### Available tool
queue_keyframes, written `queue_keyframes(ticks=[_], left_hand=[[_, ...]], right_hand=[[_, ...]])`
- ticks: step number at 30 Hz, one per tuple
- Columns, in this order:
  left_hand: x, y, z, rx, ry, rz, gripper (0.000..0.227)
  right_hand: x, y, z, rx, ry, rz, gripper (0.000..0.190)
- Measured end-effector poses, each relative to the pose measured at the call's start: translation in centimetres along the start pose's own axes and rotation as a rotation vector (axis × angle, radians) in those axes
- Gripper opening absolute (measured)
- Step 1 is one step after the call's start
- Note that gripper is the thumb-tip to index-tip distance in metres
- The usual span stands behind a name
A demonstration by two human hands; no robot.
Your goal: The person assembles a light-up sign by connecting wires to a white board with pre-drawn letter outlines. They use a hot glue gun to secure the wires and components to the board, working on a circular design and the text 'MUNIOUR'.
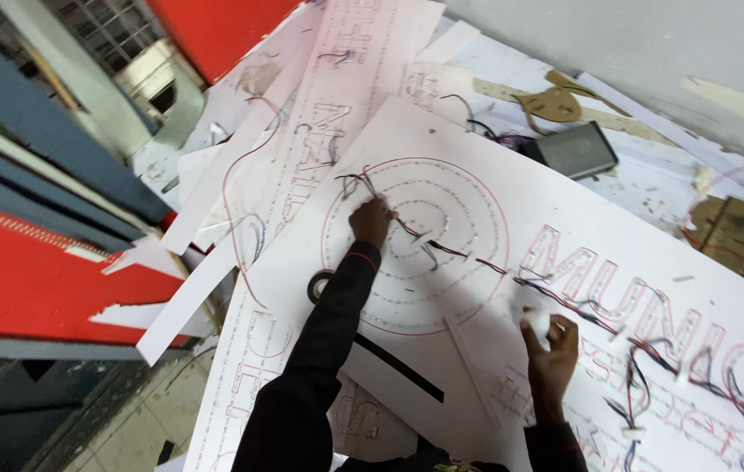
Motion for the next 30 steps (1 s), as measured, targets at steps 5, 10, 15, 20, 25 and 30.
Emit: queue_keyframes(ticks=[5,10,15,20,25,30], left_hand=[[0.1,0.3,0.3,-0.072,-0.060,-0.012,0.034],[0.4,-0.1,0.2,-0.068,-0.069,-0.004,0.033],[0.4,0.5,-0.2,-0.036,-0.139,-0.110,0.043],[0.7,0.7,-0.1,0.010,-0.155,-0.100,0.036],[0.5,-0.3,0.5,-0.051,-0.188,-0.146,0.040],[1.0,-2.0,1.2,-0.086,-0.147,-0.242,0.048]], right_hand=[[3.6,-2.5,-2.0,0.027,0.013,0.002,0.026],[4.0,-2.6,0.3,0.111,0.107,0.043,0.038],[4.8,-2.8,-1.1,0.235,0.142,-0.097,0.069],[5.3,-4.1,-2.7,0.698,0.326,-0.347,0.054],[6.3,2.8,-2.2,0.992,-0.691,-1.249,0.021],[0.3,20.1,-7.4,0.652,-0.110,-0.691,0.047]])
Point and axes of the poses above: each hand's wrist, its own x-axis away from the middle knuckle, its own y-axis out of the palm, z = x × y, the point moved 4 cm from there along -x, towards the middle knuckle, and after that the axes turned 15 degrees about -x, right-handed, at the moved point
